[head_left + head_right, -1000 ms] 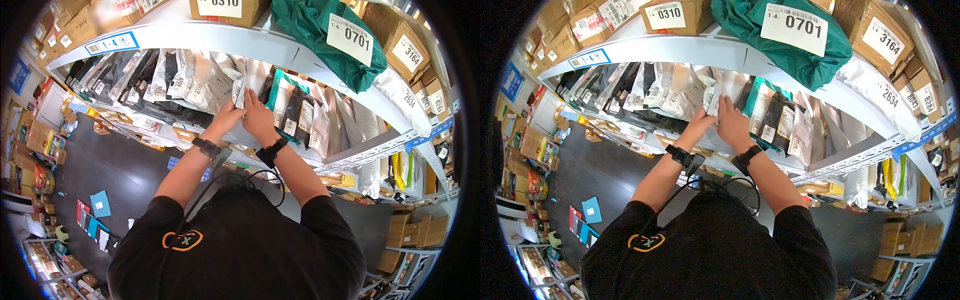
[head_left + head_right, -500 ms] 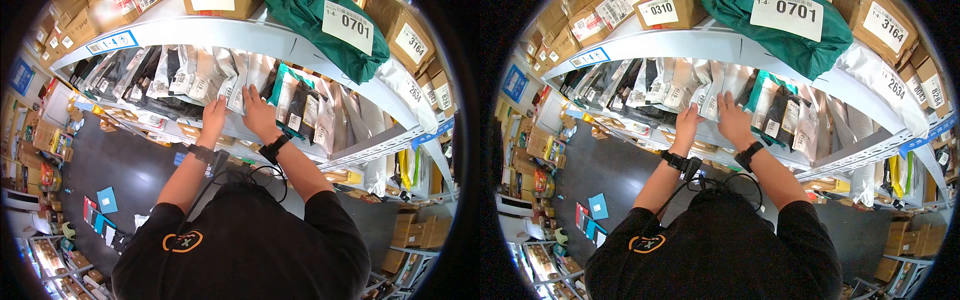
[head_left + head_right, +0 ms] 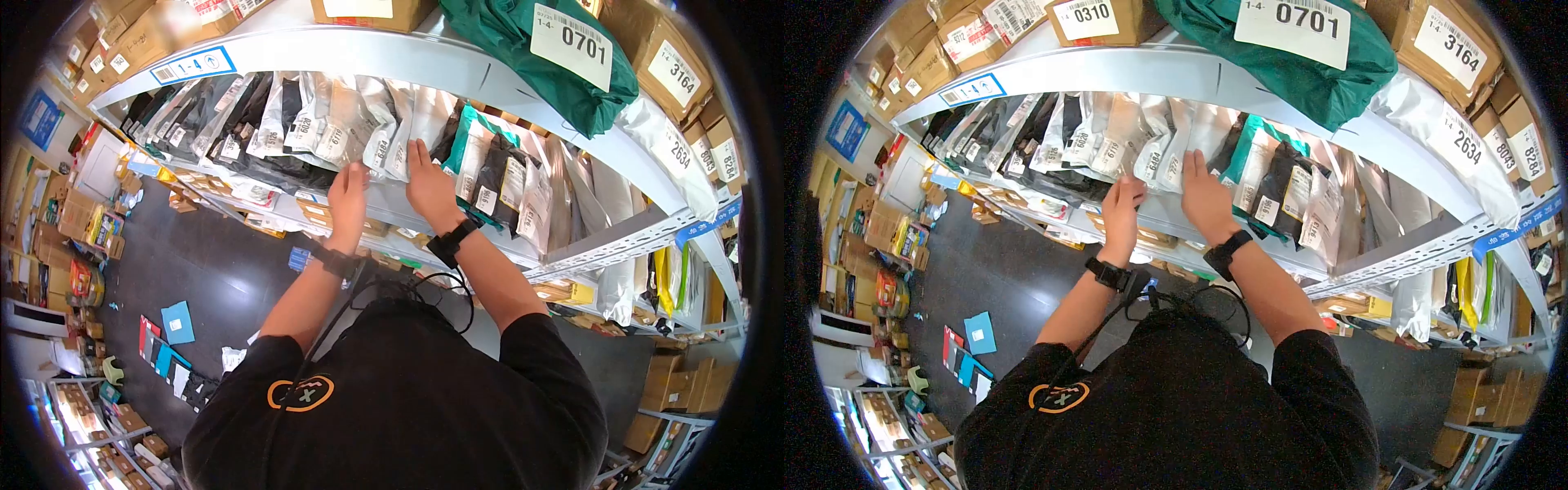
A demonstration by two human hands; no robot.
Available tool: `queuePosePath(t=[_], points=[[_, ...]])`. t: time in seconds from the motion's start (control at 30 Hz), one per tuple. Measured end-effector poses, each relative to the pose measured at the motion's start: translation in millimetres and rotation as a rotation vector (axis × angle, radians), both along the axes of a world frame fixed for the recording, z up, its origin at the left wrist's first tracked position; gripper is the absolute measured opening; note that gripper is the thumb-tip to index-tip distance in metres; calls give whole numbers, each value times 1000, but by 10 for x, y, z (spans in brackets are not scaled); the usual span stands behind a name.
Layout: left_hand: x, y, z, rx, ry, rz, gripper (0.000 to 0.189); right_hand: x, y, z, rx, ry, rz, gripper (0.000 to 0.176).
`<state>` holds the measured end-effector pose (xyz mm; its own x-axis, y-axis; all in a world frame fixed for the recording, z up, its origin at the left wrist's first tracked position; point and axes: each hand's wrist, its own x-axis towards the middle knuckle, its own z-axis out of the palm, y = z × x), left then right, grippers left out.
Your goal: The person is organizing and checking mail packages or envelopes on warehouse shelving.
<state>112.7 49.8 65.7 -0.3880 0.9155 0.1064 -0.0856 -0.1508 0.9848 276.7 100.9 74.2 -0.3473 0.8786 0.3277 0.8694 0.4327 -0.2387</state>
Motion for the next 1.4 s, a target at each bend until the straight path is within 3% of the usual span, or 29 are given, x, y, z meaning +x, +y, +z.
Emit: queuePosePath(t=[0.13,0.17,0.37,0.47,0.77,1.0,1.1,1.3,1.4], points=[[-51,21,-234,39,146,233,27,39,49,-51,-25,88,3,74],[-68,48,-279,23,38,160,32,49,48,-53,-23,115,7,71],[-144,193,-122,-75,106,-64,46,92,25,59,-83,169,8,69],[21,344,-107,215,-88,-150,46,103,74,-64,-39,201,19,75],[-93,837,-386,117,-39,-262,39,77,-11,103,-9,155,31,80],[-35,736,-60,0,-40,-448,41,54,-29,101,74,134,25,82],[-111,745,-26,-86,-266,-472,46,47,-8,100,66,81,21,83],[-169,806,-206,23,-212,-482,47,-36,-22,107,42,-32,-10,86],[-203,797,-166,-58,-405,-538,46,-38,-29,102,31,-56,-2,87]])
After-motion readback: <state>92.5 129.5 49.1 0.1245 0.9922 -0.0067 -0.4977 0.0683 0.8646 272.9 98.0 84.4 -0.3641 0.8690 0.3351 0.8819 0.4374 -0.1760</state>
